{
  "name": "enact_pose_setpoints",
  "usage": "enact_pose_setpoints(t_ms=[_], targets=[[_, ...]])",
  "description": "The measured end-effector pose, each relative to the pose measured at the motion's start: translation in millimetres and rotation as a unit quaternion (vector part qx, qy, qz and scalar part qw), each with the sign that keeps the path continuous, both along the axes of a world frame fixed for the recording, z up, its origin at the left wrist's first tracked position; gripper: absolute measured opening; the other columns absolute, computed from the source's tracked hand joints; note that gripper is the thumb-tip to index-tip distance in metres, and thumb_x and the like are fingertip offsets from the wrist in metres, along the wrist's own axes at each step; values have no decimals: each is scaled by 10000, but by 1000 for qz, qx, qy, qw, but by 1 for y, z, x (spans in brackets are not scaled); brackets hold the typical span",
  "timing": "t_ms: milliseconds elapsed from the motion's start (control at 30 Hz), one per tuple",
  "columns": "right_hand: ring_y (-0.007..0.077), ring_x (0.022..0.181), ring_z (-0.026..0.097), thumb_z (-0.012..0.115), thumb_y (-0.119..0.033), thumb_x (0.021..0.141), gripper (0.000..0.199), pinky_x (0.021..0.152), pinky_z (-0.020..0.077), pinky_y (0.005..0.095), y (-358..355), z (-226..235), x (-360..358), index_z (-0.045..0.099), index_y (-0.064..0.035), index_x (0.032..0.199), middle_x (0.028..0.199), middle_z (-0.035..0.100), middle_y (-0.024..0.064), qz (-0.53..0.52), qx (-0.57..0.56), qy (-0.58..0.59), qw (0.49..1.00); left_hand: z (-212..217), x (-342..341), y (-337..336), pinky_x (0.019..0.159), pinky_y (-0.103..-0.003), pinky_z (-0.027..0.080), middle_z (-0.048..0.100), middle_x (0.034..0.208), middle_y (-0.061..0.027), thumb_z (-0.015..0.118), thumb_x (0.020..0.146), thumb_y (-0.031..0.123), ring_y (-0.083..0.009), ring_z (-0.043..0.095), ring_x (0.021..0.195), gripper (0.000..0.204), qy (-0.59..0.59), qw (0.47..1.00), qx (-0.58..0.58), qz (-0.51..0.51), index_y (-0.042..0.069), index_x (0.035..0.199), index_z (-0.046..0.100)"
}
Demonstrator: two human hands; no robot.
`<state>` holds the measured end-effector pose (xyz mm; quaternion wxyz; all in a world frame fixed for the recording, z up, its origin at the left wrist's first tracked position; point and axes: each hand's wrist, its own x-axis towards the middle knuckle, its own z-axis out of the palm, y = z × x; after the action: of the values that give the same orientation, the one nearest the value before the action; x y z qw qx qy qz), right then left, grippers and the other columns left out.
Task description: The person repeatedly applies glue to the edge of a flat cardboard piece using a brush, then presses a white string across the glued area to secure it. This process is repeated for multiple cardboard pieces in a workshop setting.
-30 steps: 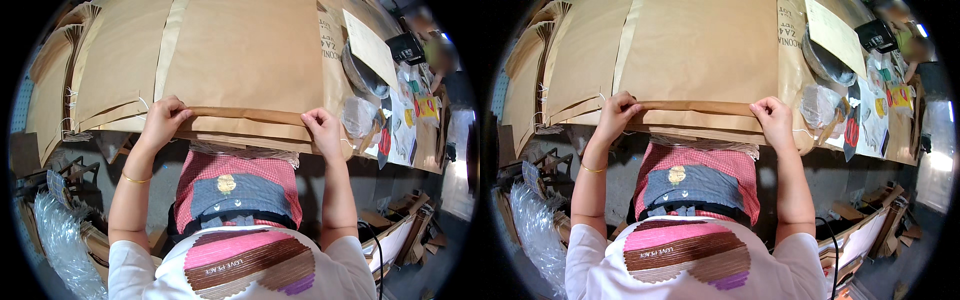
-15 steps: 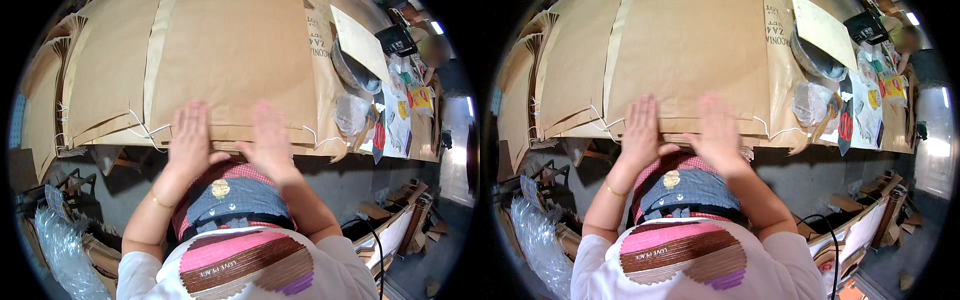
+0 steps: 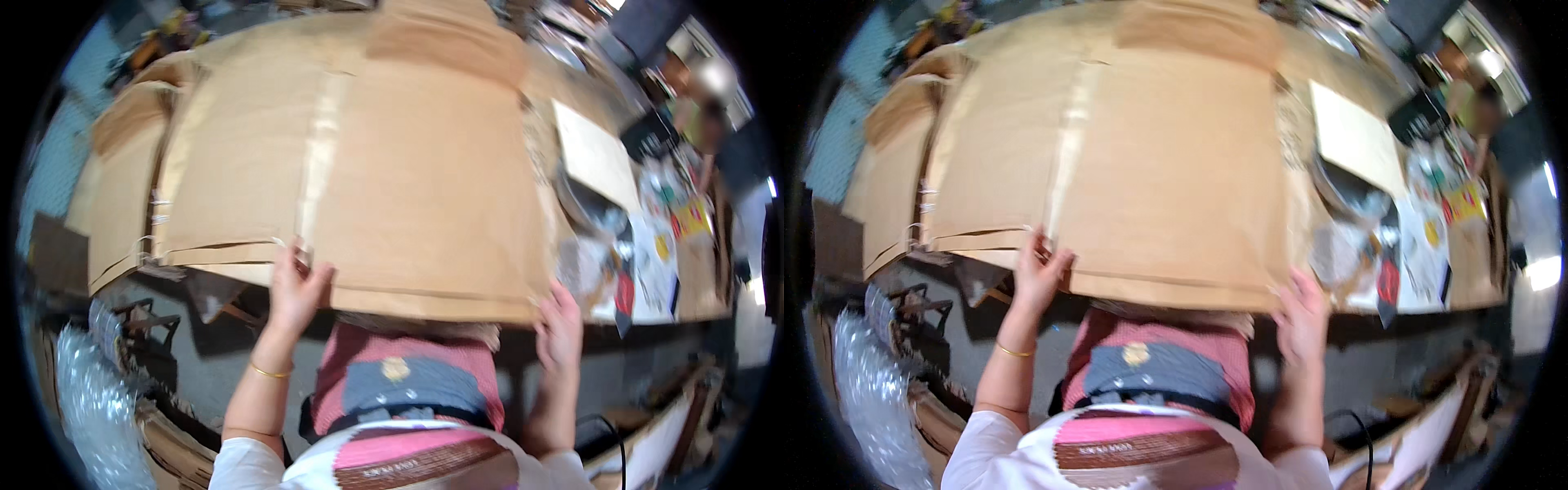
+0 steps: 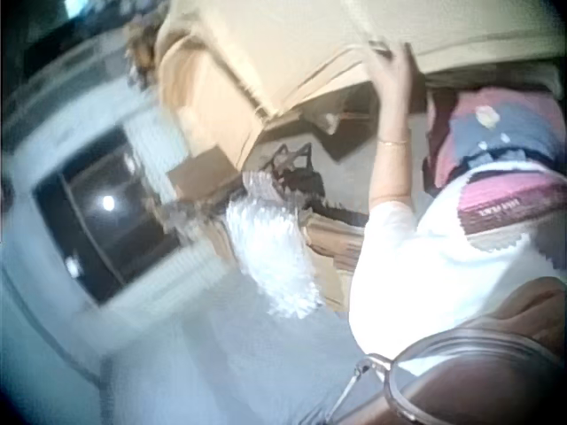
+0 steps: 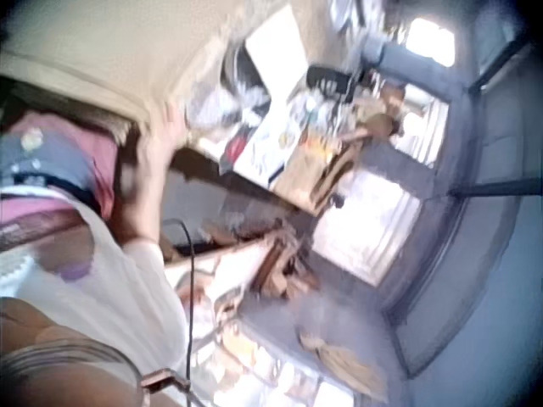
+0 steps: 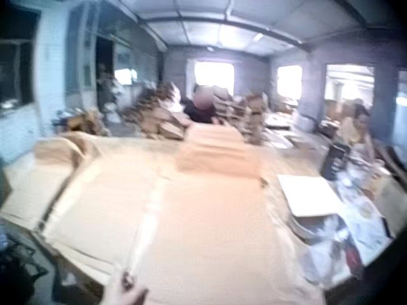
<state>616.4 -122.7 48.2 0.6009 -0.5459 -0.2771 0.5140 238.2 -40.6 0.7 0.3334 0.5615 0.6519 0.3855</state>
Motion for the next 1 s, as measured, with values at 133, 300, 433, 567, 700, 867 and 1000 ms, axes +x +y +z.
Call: enact_pose_setpoints(t_ms=[133,300,433,567,700,867,1000], targets=[[138,923,606,471,-16,902,353,752,494,246,9,-38,14,478,55,1248,1045,637,101,93,-69,-224,968,5,-16,-11,528,-219,446,593,667,-28,689,827,110,-92,566,598,117,-236,950,-195,-56,15,850,626],[164,1034,567,451,-44,938,313,923,432,279,34,-60,-16,517,101,1208,1100,626,137,131,-11,-320,938,5,-25,-1,573,-285,467,599,660,-69,733,794,193,-180,595,616,272,307,920,209,128,3,945,610],[178,1059,566,459,-55,945,307,926,437,286,53,-61,-39,531,97,1202,1135,616,148,153,-7,-345,926,-26,-60,17,632,-375,487,644,760,-153,656,852,212,-324,630,706,223,-95,993,-8,74,5,929,622],[210,1080,569,459,-68,945,338,949,432,315,76,-47,-111,500,78,1247,1170,600,178,167,12,-339,926,0,-102,10,605,-389,475,627,714,-176,555,907,131,-322,614,656,141,169,956,185,153,4,890,615],[204,940,613,424,-60,939,332,814,489,313,125,-33,-215,496,30,1251,1028,640,167,304,5,-225,926,-31,-228,30,620,-414,464,633,766,-197,549,918,161,-359,608,695,188,213,911,219,278,-10,855,593],[314,729,645,496,-95,867,267,641,517,401,186,-46,-307,522,39,1096,814,613,248,335,-82,-236,908,-30,-338,68,721,-423,478,641,840,-205,567,900,209,-362,618,810,224,273,906,130,297,-12,922,598],[206,644,626,522,-117,868,414,536,499,324,149,-58,-277,471,17,1257,792,621,146,510,72,-346,784,-45,-319,77,799,-431,480,639,937,-202,638,847,246,-345,619,882,294,483,798,102,346,14,1025,609]])
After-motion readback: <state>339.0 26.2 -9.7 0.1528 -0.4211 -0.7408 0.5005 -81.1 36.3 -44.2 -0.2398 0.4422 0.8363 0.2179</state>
